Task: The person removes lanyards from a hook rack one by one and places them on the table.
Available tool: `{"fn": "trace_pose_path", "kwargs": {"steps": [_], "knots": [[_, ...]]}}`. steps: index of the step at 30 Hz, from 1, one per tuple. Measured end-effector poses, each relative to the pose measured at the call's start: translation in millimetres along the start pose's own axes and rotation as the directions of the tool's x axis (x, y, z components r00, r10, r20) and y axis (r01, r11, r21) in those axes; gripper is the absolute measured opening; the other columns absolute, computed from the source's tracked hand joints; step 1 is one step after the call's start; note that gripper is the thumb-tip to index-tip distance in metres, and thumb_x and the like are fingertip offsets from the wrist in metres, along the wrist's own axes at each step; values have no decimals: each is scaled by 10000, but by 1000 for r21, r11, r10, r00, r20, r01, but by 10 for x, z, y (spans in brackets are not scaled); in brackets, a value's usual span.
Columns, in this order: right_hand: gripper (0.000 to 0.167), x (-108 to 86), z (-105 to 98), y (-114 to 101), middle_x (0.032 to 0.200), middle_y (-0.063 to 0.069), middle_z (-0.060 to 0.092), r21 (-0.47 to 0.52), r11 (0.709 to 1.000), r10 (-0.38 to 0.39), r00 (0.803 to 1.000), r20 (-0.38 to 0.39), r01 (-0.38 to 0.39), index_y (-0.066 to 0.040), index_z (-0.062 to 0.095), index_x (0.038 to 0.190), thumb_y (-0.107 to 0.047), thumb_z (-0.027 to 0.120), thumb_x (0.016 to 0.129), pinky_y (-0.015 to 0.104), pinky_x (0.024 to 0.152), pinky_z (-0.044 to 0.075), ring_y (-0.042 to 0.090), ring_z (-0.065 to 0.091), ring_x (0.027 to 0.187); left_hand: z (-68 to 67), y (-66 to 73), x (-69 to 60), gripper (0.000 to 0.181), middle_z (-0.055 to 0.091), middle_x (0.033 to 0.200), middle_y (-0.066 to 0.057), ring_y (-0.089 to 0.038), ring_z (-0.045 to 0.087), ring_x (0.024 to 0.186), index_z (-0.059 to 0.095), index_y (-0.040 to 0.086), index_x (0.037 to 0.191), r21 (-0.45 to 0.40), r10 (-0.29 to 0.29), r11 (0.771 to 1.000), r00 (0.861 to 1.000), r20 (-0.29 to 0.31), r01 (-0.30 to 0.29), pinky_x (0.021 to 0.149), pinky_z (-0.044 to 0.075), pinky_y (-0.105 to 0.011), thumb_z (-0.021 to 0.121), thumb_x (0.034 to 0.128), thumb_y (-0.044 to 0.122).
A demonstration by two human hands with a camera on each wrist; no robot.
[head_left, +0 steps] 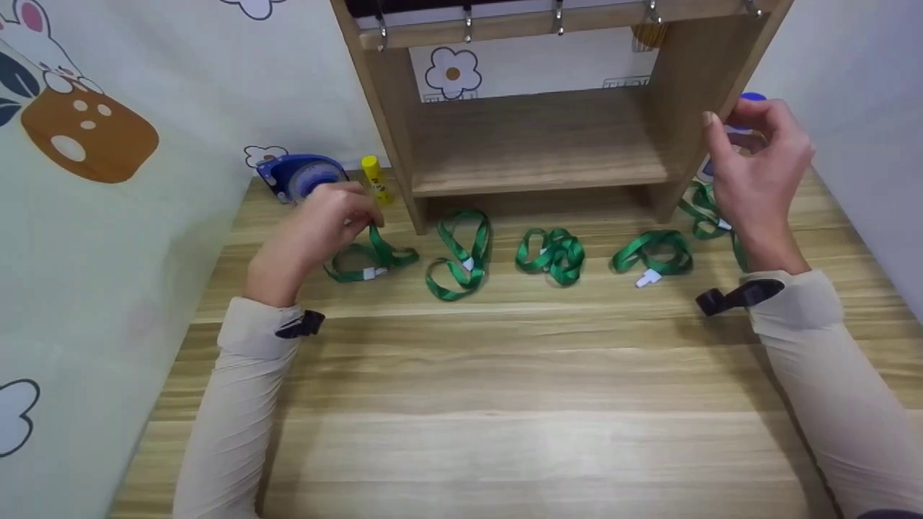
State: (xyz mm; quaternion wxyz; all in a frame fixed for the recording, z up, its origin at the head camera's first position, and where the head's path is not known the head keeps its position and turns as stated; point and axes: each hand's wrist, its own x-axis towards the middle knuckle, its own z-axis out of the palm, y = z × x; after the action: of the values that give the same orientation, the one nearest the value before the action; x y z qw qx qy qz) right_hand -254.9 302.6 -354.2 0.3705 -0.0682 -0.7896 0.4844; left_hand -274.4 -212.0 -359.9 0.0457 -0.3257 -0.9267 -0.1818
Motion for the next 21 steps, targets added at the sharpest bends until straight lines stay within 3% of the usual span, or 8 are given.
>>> {"fn": "trace_pose_path", "kwargs": {"steps": [6, 11, 16, 21], "knots": [[354, -15, 0, -26, 1256, 1, 765, 8, 1000, 22, 1000, -1, -22, -161, 759, 1255, -365, 823, 972, 224, 1074, 581, 138, 723, 1191, 231, -124, 36, 296, 800, 1069, -168, -329, 770, 994, 840, 11, 988, 59, -45, 998, 994, 97, 39, 869, 674, -485, 609, 932, -165], [349, -14, -2, -39, 1264, 0, 763, 13, 999, 39, 999, -4, -39, -164, 761, 1248, -361, 828, 968, 222, 1080, 578, 138, 722, 1200, 409, -222, 90, 280, 825, 1064, -161, -333, 782, 998, 839, 13, 1046, 79, -58, 996, 989, 138, 48, 902, 667, -506, 610, 966, -126], [352, -7, -2, -22, 1247, 14, 768, 17, 1000, 8, 1000, -3, -8, -143, 762, 1252, -348, 825, 972, 226, 1066, 587, 139, 726, 1179, 540, -300, 145, 242, 820, 1045, -156, -319, 774, 963, 828, 11, 1055, 46, -58, 998, 987, 150, 51, 886, 666, -499, 612, 1000, -85], [354, 3, 0, -2, 1237, 12, 772, 19, 1000, -7, 1000, -5, 7, -144, 765, 1254, -342, 831, 968, 234, 1062, 591, 136, 729, 1171, 586, -357, 174, 268, 820, 996, -131, -297, 772, 920, 829, 30, 988, 30, -33, 999, 990, 141, 29, 844, 670, -487, 595, 988, -100]]}}
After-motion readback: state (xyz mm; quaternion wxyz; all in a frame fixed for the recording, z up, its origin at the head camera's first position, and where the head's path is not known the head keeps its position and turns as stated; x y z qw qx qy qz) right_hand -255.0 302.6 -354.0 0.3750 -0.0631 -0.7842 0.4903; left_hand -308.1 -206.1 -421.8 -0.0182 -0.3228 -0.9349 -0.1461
